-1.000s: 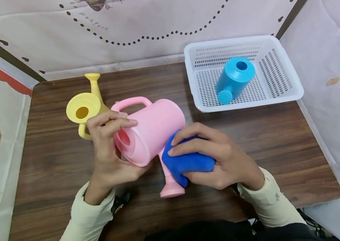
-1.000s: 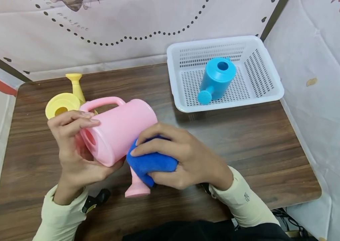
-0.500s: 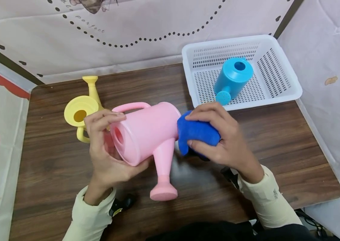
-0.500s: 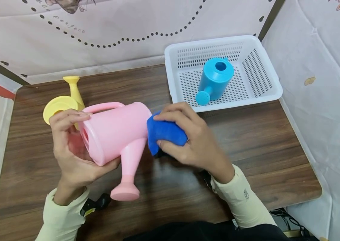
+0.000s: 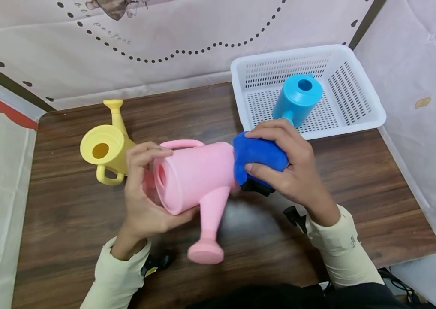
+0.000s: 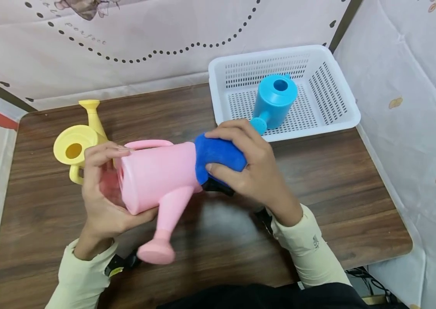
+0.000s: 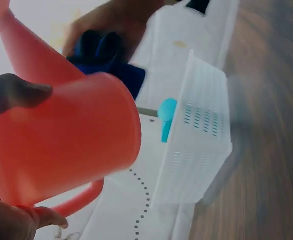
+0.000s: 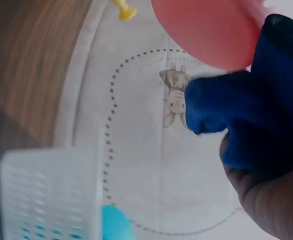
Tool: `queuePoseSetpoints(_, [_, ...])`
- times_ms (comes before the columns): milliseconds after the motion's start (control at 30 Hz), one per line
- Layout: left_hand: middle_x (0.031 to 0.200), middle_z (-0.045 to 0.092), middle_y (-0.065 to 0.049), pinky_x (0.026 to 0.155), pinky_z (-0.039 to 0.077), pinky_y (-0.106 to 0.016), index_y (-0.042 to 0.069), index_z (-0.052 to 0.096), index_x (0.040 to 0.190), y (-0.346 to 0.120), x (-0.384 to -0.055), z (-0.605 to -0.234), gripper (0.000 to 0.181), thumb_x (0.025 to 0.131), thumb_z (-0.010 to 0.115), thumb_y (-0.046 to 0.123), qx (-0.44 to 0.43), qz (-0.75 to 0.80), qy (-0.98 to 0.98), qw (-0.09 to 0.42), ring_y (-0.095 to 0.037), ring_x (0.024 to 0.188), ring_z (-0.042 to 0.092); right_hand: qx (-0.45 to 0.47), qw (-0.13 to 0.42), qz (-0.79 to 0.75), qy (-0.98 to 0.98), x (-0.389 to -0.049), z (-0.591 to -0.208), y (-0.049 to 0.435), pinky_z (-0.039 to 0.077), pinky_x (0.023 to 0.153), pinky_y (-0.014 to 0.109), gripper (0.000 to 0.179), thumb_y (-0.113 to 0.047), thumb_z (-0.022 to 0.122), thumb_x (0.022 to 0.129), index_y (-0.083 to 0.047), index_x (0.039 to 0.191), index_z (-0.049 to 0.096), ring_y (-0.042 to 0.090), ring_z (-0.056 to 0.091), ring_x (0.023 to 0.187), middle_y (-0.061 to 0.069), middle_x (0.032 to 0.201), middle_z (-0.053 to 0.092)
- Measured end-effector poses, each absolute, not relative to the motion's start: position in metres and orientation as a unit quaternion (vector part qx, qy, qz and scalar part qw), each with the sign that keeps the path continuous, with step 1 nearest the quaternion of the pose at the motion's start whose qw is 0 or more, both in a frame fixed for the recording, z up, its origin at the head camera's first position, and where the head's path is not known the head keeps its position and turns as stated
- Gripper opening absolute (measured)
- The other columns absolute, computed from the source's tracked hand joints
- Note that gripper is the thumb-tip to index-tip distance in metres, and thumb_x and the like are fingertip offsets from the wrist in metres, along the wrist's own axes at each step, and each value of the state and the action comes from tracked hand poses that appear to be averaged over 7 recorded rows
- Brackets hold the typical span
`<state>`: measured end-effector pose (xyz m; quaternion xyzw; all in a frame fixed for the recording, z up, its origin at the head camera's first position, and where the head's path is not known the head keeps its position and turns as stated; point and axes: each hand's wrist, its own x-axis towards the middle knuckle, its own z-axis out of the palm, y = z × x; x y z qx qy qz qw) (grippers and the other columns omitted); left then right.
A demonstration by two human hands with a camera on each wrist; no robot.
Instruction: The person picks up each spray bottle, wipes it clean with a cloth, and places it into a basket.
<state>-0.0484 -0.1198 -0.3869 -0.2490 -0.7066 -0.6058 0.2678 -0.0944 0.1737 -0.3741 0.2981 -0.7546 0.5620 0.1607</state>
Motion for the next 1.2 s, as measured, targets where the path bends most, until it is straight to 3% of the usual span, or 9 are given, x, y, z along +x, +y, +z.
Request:
queuePoseSetpoints(133, [0.136,0.057,-0.013,0.112,0.053,-0.034,-0.017,0.055,0.132,-0.119,-0.049,-0.384,0.102,0.055,0.112,0.019,-0.239,-0.707,-0.623,0.235,-0.027,0.129,0.054,0.267,0.102,0.607,-0.741,-0.093,-0.382,0.175,0.052,0.109,0.051,0.047,-0.004,0.085,0.083,-0.002,0.129,0.077,0.027,0.063,0.133,0.016,0.136,0.073])
queuePoseSetpoints(267, [0.133,0.061,-0.015,0.094,0.061,-0.035,-0.004,0.053,0.144,-0.118,-0.048,-0.38,0.1,0.058,0.104,0.003,-0.206,-0.755,-0.59,0.198,-0.028,0.121,0.063,0.266,0.058,0.616,-0.74,-0.083,-0.388,0.167,0.053,0.107,0.053,0.046,-0.004,0.084,0.086,-0.004,0.132,0.076,0.025,0.061,0.133,0.014,0.138,0.072])
queuePoseSetpoints(433, [0.127,0.066,-0.01,0.081,0.062,-0.031,0.005,0.057,0.147,-0.121,-0.049,-0.38,0.09,0.064,0.089,-0.008,-0.151,-0.754,-0.617,0.167,-0.024,0.112,0.066,0.27,0.072,0.642,-0.714,-0.071,-0.387,0.167,0.054,0.104,0.051,0.046,0.0,0.083,0.081,-0.001,0.127,0.076,0.027,0.063,0.13,0.016,0.134,0.073])
queuePoseSetpoints(633, [0.145,0.065,-0.01,0.106,0.055,-0.034,0.004,0.062,0.15,-0.125,-0.053,-0.391,0.095,0.065,0.103,0.01,-0.232,-0.744,-0.612,0.134,-0.023,0.133,0.06,0.243,0.149,0.648,-0.706,-0.077,-0.384,0.17,0.054,0.109,0.044,0.045,0.002,0.08,0.08,0.007,0.125,0.074,0.028,0.064,0.13,0.023,0.131,0.072])
queuePoseSetpoints(767, [0.158,0.063,-0.014,0.121,0.049,-0.034,0.0,0.054,0.163,-0.124,-0.049,-0.389,0.105,0.067,0.097,-0.002,-0.226,-0.774,-0.577,0.13,-0.025,0.146,0.058,0.248,0.128,0.613,-0.739,-0.074,-0.395,0.172,0.054,0.109,0.044,0.046,-0.001,0.082,0.082,0.002,0.127,0.075,0.025,0.063,0.132,0.022,0.134,0.071])
queuePoseSetpoints(833, [0.162,0.061,-0.016,0.128,0.045,-0.035,-0.002,0.049,0.166,-0.121,-0.05,-0.39,0.11,0.069,0.1,0.002,-0.21,-0.79,-0.558,0.145,-0.028,0.152,0.055,0.256,0.122,0.596,-0.751,-0.071,-0.398,0.172,0.054,0.109,0.047,0.046,-0.002,0.084,0.082,-0.001,0.127,0.076,0.025,0.063,0.134,0.02,0.135,0.072])
queuePoseSetpoints(900, [0.161,0.063,-0.016,0.13,0.046,-0.035,-0.002,0.047,0.166,-0.118,-0.05,-0.393,0.109,0.072,0.102,0.011,-0.198,-0.796,-0.549,0.162,-0.027,0.153,0.057,0.271,0.12,0.585,-0.755,-0.069,-0.401,0.169,0.056,0.107,0.048,0.047,-0.002,0.086,0.082,-0.004,0.128,0.077,0.026,0.064,0.132,0.018,0.136,0.072])
queuePoseSetpoints(1000, [0.161,0.064,-0.016,0.122,0.053,-0.034,-0.003,0.056,0.159,-0.114,-0.054,-0.401,0.108,0.073,0.107,0.039,-0.205,-0.794,-0.548,0.168,-0.028,0.146,0.063,0.31,0.113,0.561,-0.759,-0.065,-0.404,0.161,0.058,0.105,0.047,0.046,-0.005,0.089,0.082,-0.006,0.127,0.077,0.028,0.067,0.129,0.016,0.136,0.071])
queuePoseSetpoints(1200, [0.167,0.058,-0.012,0.123,0.049,-0.033,0.014,0.062,0.148,-0.111,-0.053,-0.407,0.093,0.073,0.105,0.048,-0.229,-0.766,-0.598,0.054,-0.024,0.152,0.056,0.324,0.14,0.55,-0.757,-0.064,-0.407,0.152,0.06,0.106,0.038,0.04,-0.003,0.088,0.081,-0.001,0.12,0.078,0.033,0.07,0.12,0.021,0.13,0.073])
